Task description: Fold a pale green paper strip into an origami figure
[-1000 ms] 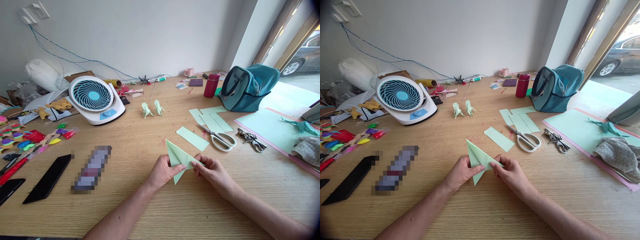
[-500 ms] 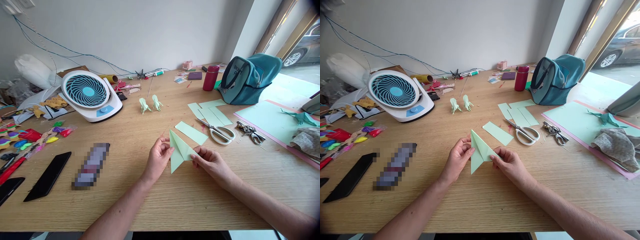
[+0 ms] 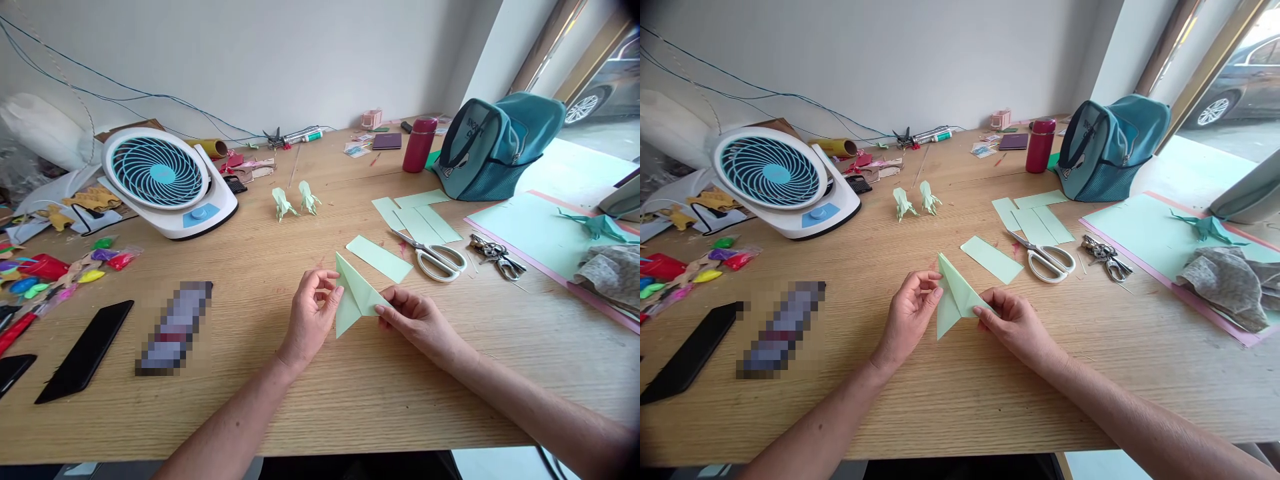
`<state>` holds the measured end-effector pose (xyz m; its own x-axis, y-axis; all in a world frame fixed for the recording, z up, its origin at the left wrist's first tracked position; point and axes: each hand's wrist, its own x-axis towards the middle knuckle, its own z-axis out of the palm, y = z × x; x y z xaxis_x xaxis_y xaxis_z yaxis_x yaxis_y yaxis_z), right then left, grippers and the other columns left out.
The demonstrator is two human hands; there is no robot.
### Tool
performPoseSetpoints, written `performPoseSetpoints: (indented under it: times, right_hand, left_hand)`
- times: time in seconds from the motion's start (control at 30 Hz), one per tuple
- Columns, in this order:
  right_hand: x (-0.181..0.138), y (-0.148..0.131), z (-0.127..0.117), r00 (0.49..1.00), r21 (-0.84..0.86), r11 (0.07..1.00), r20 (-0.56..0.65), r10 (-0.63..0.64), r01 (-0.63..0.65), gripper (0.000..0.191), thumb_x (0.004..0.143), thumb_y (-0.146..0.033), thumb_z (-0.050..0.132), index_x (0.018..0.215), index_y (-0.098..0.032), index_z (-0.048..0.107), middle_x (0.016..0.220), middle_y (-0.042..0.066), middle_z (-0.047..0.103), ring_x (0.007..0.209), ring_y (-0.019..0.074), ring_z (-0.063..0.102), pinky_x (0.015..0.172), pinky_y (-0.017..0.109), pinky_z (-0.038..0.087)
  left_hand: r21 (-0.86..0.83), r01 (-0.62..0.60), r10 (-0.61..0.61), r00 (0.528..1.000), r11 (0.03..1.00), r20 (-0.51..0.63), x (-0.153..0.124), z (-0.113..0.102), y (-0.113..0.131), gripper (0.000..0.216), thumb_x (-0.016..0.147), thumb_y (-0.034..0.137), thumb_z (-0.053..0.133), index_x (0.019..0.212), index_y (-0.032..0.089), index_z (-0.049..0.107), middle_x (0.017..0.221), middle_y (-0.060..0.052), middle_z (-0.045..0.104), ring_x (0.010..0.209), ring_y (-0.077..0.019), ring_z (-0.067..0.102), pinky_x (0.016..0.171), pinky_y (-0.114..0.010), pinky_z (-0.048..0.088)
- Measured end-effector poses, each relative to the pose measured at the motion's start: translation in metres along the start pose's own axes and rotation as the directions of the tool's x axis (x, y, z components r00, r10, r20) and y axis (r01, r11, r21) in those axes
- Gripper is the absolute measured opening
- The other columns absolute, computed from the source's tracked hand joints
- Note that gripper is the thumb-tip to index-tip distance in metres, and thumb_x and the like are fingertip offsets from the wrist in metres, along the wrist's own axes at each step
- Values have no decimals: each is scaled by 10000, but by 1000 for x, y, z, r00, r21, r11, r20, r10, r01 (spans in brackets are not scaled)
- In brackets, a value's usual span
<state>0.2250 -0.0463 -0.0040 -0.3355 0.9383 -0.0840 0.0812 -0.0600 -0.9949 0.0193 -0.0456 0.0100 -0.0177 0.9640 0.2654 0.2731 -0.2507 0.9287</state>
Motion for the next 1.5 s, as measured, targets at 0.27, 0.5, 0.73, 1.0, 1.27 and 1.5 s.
performPoseSetpoints:
  times: [0.27, 0.5, 0.73, 1.0, 1.27, 1.5]
  right_hand:
    - [0, 0, 0, 1000, 1, 1000, 18, -11, 11, 321, 862, -525, 662, 850, -206, 625, 698, -13, 594, 655, 143, 527, 631, 282, 406]
    - [0, 4, -1, 998, -70, 996, 36, -54, 56, 257, 910, -464, 625, 895, -207, 619, 708, -12, 575, 652, 140, 499, 610, 285, 379]
    - [-5, 2, -1, 989, -228, 963, 20, -145, 145, 172, 952, -371, 580, 1040, -234, 637, 877, 15, 649, 755, 163, 553, 674, 305, 440]
    - [-3, -5, -11, 929, -440, 857, -119, -351, 267, 122, 953, -272, 575, 1054, -236, 632, 1023, 36, 645, 869, 162, 585, 775, 309, 492]
    - [-9, -10, -7, 882, -565, 723, 20, -471, 398, 116, 975, -177, 526, 1031, -209, 622, 877, 19, 623, 745, 125, 582, 665, 257, 495]
    - [-10, -14, -8, 879, -577, 720, -8, -476, 385, 147, 963, -148, 523, 1049, -202, 630, 910, 20, 643, 701, 100, 579, 603, 237, 468]
  left_hand:
    - [-30, 11, -13, 997, 999, -77, 0, -2, 1, 221, 885, 306, 681, 1051, 204, 579, 939, -21, 583, 854, -140, 564, 774, -246, 466]
    - [100, -48, 50, 999, 994, -22, 0, -5, 9, 286, 918, 350, 624, 723, 193, 485, 722, 21, 451, 684, -121, 422, 685, -244, 389]
    - [195, -12, 18, 999, 981, -28, 1, -4, 10, 379, 868, 352, 653, 620, 188, 418, 604, 53, 366, 594, -99, 336, 576, -230, 311]
    - [388, -8, 10, 1000, 922, -2, 4, -7, 8, 346, 846, 317, 631, 618, 188, 405, 596, 47, 441, 572, -96, 384, 564, -229, 315]
    - [117, 250, -263, 958, 961, 117, -2, 2, 0, 339, 897, 457, 588, 720, 197, 463, 633, 36, 490, 569, -110, 462, 551, -231, 396]
    - [-319, 479, -387, 868, 818, 312, -12, 7, 1, 401, 941, 562, 535, 813, 182, 554, 797, -23, 632, 717, -154, 619, 661, -270, 537]
